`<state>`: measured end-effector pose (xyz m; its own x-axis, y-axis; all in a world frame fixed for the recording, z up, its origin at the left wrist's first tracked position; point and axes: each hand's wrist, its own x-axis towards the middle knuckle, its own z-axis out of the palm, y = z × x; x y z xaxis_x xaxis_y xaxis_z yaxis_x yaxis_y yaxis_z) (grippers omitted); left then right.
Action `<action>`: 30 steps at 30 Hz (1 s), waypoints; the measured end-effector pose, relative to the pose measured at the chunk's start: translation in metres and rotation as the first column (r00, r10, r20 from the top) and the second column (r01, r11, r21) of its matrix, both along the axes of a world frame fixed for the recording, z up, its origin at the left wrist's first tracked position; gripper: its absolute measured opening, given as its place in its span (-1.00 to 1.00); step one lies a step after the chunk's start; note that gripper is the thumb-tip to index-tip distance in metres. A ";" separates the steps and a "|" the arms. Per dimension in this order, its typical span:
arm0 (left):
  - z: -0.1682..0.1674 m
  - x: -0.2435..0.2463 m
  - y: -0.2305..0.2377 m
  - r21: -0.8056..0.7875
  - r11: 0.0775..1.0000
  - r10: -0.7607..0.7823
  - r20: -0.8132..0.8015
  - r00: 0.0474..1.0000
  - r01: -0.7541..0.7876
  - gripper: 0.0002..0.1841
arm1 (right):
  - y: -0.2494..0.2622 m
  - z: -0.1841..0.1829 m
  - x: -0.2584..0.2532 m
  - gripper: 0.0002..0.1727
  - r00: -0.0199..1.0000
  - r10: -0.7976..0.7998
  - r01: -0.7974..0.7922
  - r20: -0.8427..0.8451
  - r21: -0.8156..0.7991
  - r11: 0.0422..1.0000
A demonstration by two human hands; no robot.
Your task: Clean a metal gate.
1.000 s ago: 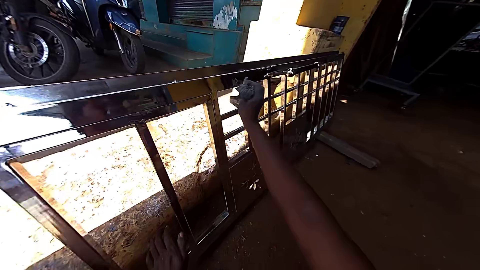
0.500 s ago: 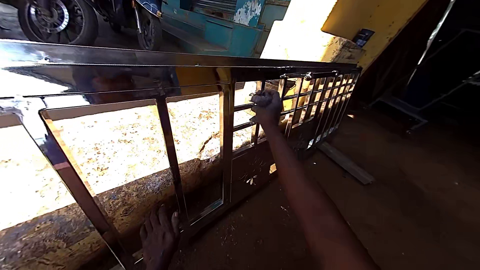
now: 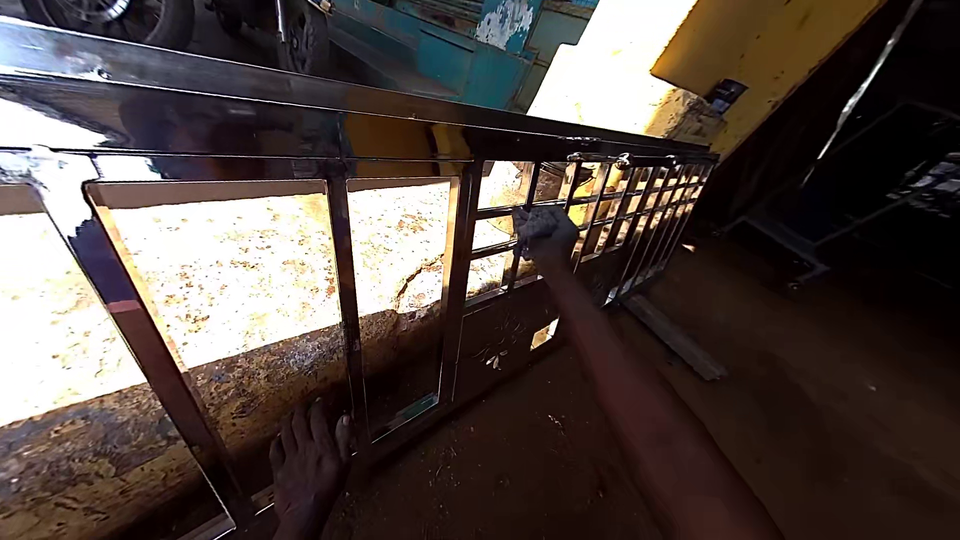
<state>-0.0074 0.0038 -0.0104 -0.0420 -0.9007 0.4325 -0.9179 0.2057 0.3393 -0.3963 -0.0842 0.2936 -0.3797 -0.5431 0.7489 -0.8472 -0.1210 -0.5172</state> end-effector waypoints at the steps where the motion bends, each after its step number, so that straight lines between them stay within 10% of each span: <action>1: 0.000 0.000 0.000 0.007 1.000 0.005 0.008 1.000 -0.005 -0.18 | -0.015 0.033 0.001 -0.60 1.000 -0.010 0.010 -0.017 -0.013 1.000; 4: 0.001 0.003 -0.001 0.008 1.000 0.013 0.017 1.000 -0.013 -0.18 | -0.036 0.070 0.000 -0.56 0.999 -0.028 0.027 -0.044 -0.011 1.000; 10: 0.005 0.000 -0.002 0.007 1.000 0.023 0.005 1.000 -0.023 -0.17 | -0.001 -0.024 0.019 -0.65 0.996 -0.061 0.064 0.068 -0.043 0.997; 19: 0.011 0.002 0.000 0.082 0.997 0.005 -0.087 0.996 0.002 -0.21 | 0.079 -0.041 0.027 -0.53 0.981 -0.173 0.060 0.093 0.696 0.716; 24: 0.024 0.002 0.004 0.270 0.961 -0.027 -0.110 0.994 0.056 -0.22 | 0.108 0.020 0.027 -0.65 0.783 0.009 -0.150 0.623 0.175 0.973; 28: 0.017 -0.002 0.001 0.213 0.976 -0.021 -0.071 0.997 0.036 -0.19 | 0.086 0.058 0.018 -0.62 0.475 0.261 -0.214 0.840 -0.177 0.961; 30: 0.016 -0.002 0.000 0.199 0.980 -0.017 -0.041 0.999 0.025 -0.19 | 0.061 0.053 0.017 -0.62 0.487 0.238 -0.183 0.841 -0.168 0.969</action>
<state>-0.0092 0.0040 0.0055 -0.0484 -0.9680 0.2463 -0.8993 0.1495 0.4109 -0.3792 -0.0229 0.3462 -0.7249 -0.6705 0.1576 0.0516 -0.2811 -0.9583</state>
